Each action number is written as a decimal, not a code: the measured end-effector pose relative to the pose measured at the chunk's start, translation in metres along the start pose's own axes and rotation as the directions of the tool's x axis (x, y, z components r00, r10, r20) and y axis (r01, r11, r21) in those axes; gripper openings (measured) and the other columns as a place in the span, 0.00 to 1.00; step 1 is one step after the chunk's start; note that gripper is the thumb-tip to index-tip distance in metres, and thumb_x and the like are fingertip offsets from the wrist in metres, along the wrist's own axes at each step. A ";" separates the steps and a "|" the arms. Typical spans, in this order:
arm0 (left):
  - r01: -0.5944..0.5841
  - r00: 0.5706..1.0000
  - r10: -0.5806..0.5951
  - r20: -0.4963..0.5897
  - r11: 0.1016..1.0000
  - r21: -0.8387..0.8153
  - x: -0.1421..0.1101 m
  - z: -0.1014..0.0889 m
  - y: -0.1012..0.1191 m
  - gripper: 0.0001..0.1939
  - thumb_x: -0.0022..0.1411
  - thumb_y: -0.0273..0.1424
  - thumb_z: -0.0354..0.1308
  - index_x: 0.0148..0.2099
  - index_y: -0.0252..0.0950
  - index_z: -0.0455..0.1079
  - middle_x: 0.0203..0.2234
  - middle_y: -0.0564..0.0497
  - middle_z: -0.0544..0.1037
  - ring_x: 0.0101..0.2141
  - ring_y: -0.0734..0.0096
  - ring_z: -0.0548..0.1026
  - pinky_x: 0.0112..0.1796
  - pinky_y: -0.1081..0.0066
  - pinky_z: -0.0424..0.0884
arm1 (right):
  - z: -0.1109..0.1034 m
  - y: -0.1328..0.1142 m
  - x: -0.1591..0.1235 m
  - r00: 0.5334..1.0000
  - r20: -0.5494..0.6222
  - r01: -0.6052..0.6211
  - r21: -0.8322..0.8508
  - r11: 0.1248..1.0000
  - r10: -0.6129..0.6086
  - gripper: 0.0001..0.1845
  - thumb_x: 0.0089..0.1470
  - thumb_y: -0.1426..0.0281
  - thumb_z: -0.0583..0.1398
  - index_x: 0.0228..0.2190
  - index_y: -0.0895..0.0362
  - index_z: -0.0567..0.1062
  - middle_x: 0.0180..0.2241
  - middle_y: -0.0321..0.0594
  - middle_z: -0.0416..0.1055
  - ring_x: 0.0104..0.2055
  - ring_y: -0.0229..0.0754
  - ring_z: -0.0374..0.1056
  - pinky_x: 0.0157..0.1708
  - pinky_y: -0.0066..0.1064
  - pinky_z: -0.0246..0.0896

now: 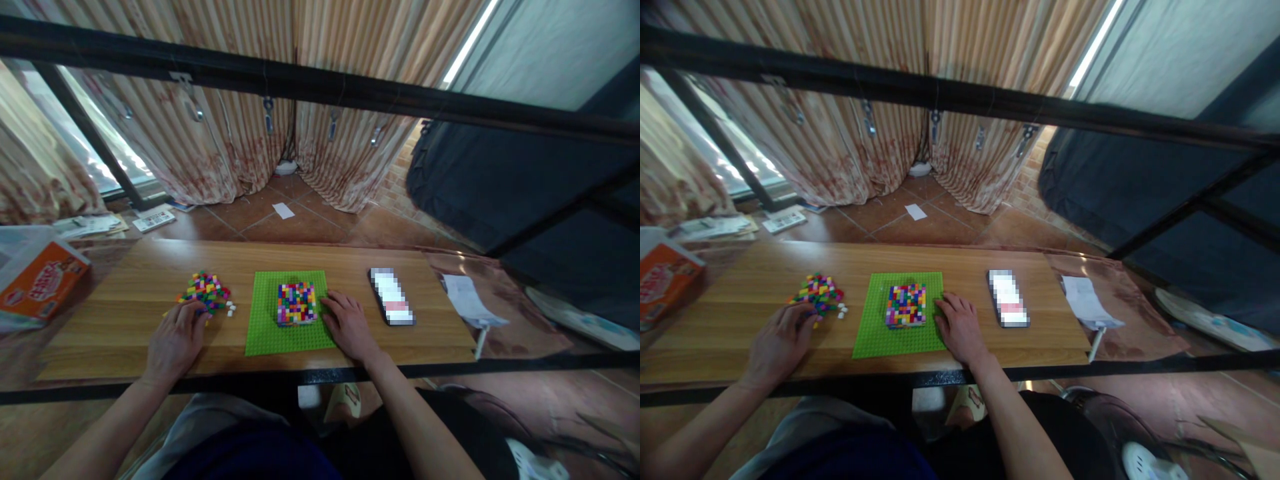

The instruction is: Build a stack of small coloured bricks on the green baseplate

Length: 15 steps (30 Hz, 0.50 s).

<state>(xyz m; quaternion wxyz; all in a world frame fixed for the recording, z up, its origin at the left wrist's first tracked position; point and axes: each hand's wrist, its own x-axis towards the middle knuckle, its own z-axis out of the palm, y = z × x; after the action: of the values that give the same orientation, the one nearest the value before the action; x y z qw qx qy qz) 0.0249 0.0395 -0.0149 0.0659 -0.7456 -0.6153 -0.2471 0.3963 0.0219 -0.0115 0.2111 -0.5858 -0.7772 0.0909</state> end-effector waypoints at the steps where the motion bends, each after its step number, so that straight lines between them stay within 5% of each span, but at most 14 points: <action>1: -0.006 1.000 0.006 -0.004 1.000 0.001 0.001 0.002 0.000 0.15 0.66 0.40 0.45 0.44 0.36 0.67 0.42 0.40 0.76 0.45 0.52 0.74 0.44 0.57 0.70 | 0.000 0.000 0.000 1.000 0.000 -0.001 0.001 1.000 0.001 0.18 0.61 0.67 0.54 0.52 0.52 0.71 0.57 0.44 0.65 0.56 0.50 0.59 0.53 0.45 0.56; 11: -0.044 0.999 0.044 0.010 0.998 -0.052 0.013 0.007 0.004 0.15 0.66 0.40 0.45 0.43 0.37 0.69 0.38 0.44 0.78 0.43 0.56 0.75 0.46 0.59 0.69 | -0.001 0.000 0.000 1.000 0.009 -0.008 0.012 1.000 0.008 0.18 0.61 0.67 0.55 0.52 0.52 0.71 0.57 0.43 0.65 0.57 0.49 0.59 0.54 0.45 0.55; 15: 0.080 0.996 -0.085 -0.012 0.971 -0.226 0.017 0.000 0.015 0.13 0.63 0.40 0.51 0.43 0.38 0.70 0.41 0.45 0.77 0.44 0.57 0.74 0.48 0.59 0.69 | -0.001 0.000 0.000 1.000 0.010 -0.008 0.007 1.000 0.008 0.18 0.62 0.66 0.54 0.52 0.53 0.70 0.57 0.43 0.65 0.57 0.49 0.59 0.54 0.44 0.55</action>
<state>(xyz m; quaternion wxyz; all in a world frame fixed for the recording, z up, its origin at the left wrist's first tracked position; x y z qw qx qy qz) 0.0415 0.0504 -0.0043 -0.0226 -0.7194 -0.6131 -0.3258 0.3963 0.0216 -0.0107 0.2089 -0.5878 -0.7755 0.0977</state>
